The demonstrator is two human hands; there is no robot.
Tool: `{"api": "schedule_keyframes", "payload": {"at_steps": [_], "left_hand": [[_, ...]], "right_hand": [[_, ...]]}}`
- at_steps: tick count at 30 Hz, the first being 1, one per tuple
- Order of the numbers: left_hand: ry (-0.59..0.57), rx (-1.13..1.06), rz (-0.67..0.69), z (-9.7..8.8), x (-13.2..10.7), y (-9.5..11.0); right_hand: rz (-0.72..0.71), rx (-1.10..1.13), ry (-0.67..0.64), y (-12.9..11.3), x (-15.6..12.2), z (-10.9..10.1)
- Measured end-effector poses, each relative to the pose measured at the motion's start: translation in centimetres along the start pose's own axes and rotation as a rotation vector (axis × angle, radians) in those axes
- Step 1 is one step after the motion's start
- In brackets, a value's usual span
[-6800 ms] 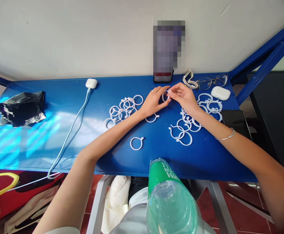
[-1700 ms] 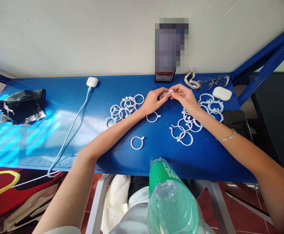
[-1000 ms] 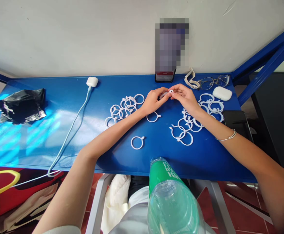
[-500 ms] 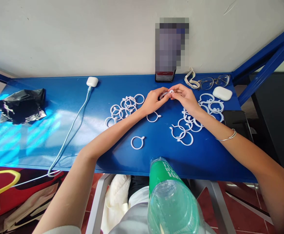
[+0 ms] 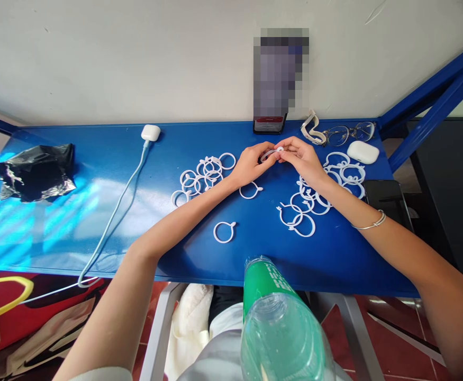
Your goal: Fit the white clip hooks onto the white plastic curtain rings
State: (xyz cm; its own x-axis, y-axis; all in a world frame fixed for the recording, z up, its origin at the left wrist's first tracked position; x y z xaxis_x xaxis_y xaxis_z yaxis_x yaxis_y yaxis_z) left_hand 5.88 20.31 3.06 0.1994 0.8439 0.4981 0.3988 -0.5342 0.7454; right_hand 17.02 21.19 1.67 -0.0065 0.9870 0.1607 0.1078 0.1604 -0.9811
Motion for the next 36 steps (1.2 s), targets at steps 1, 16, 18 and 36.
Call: {"api": "schedule_keyframes", "payload": {"at_steps": [1,16,18,36], "left_hand": [[0.000,0.000,-0.001,0.0,0.0,0.0],[0.008,-0.013,0.007,0.0,0.0,0.0],[0.007,-0.016,0.001,0.0,0.0,-0.1],[0.061,-0.113,-0.126,-0.4,0.0,-1.0]], "right_hand": [[0.001,-0.001,-0.001,0.0,0.0,0.0],[-0.002,-0.001,-0.007,0.1,0.0,0.1],[-0.010,0.001,-0.004,0.0,0.0,0.1],[-0.028,-0.036,0.051,0.3,0.2,-0.5]]}}
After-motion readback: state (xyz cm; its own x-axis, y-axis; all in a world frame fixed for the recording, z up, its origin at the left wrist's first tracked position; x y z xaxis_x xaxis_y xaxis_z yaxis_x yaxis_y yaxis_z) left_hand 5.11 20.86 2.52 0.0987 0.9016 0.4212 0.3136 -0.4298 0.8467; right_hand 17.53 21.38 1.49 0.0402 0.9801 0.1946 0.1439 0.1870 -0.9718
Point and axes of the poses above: each hand's wrist, its own x-axis towards the middle knuckle, its own z-axis out of the palm, y = z × x, the point moved 9 cm from there along x, towards the middle knuckle, and after that the axes turned 15 degrees about y, right-handed, at the moved point
